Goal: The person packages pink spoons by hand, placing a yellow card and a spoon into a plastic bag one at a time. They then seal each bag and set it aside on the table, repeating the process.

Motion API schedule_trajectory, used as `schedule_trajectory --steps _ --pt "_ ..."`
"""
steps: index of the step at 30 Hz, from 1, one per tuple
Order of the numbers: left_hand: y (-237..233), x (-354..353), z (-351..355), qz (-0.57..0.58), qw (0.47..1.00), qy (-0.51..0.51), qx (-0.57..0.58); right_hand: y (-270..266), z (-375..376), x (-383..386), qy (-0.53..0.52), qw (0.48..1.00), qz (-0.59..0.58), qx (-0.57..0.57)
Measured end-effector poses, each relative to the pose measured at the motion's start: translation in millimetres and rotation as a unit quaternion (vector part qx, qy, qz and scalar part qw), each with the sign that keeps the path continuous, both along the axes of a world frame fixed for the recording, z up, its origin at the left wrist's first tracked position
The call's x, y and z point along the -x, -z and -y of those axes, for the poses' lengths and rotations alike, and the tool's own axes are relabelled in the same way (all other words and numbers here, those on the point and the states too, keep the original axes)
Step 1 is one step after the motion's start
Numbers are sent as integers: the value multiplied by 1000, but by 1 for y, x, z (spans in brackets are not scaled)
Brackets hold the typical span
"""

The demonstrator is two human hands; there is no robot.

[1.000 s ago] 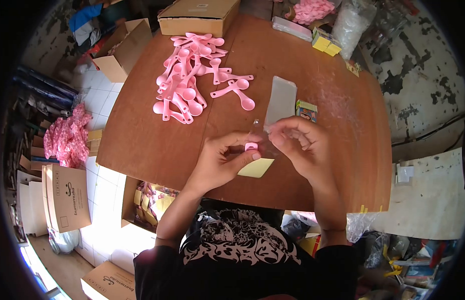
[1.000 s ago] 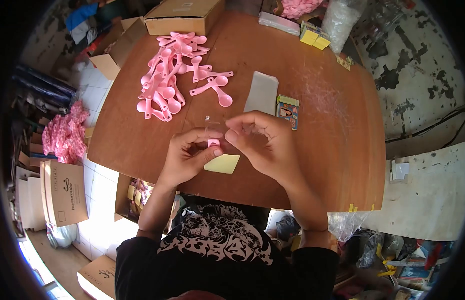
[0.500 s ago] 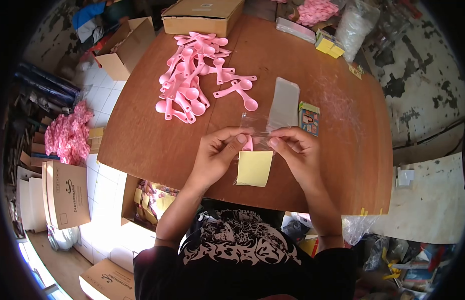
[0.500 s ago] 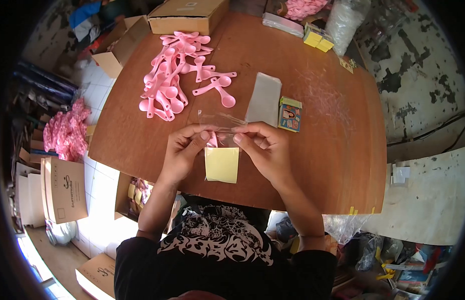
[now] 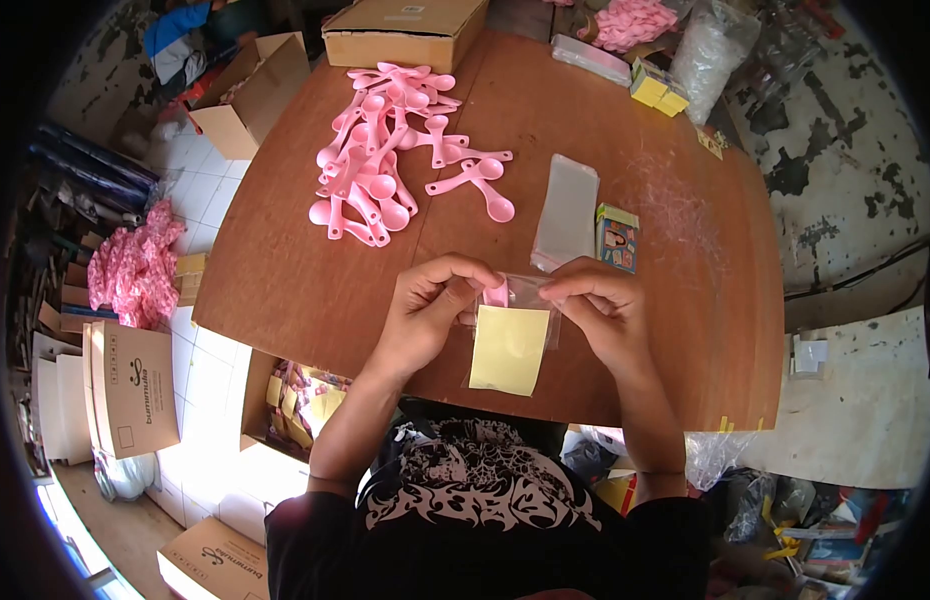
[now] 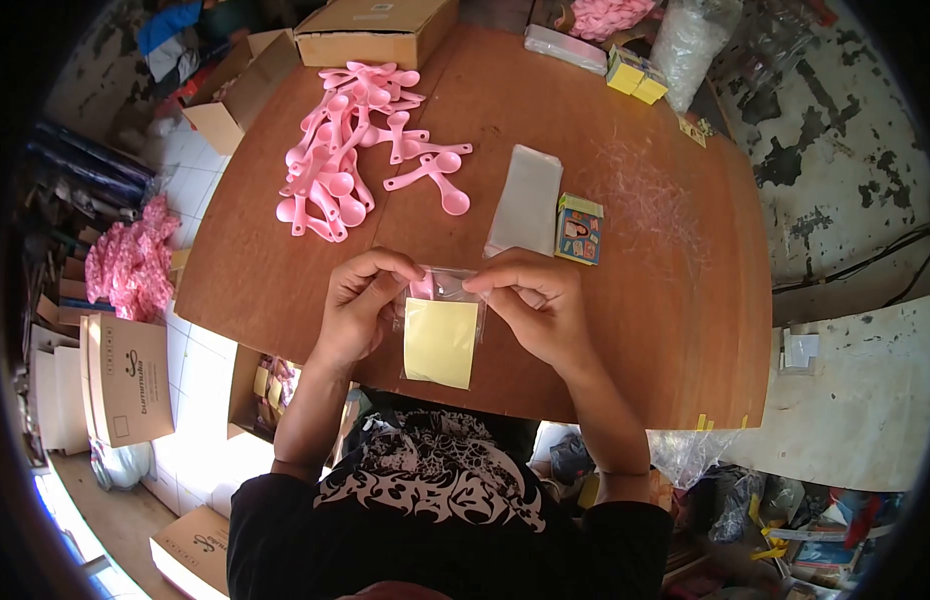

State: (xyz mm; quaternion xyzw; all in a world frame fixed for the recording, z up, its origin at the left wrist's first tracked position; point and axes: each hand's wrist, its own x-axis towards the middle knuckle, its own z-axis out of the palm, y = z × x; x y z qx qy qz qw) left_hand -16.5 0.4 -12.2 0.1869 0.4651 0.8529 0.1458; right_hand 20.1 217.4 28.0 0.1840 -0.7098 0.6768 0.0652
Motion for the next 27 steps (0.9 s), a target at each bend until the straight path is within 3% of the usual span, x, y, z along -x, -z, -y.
schedule_trajectory --steps 10,13,14,15,19,21,22,24,25,26,27 --pt "2 2 6 -13 1000 23 8 -1 -4 -2 -8 1000 -17 -23" --pt "-9 -1 5 33 994 76 -70 2 8 -6 -1 1000 -7 26" --pt "-5 -1 3 -38 998 56 -12 3 12 -8 16 998 6 60" --pt "-3 -1 2 -108 992 36 46 7 9 -6 31 999 -28 -12" --pt "-9 -9 20 -100 986 73 116 8 13 -12 52 998 32 11" --pt "-15 -26 44 -106 978 83 161 -6 4 -14 -34 984 -99 -144" --pt "-19 -35 59 -105 971 91 192 -25 3 -26 -66 986 -80 -134" --pt "-14 -41 95 -257 926 155 229 -72 -6 -40 -262 958 -110 -45" --pt "-8 -47 112 -239 922 193 238 -68 -4 -39 -329 907 -252 72" --pt "-1 -54 127 -219 915 231 246 -80 -5 -58 -324 908 -229 137" --pt "5 -60 144 -183 908 247 284 -78 9 -67 -293 867 -312 255"
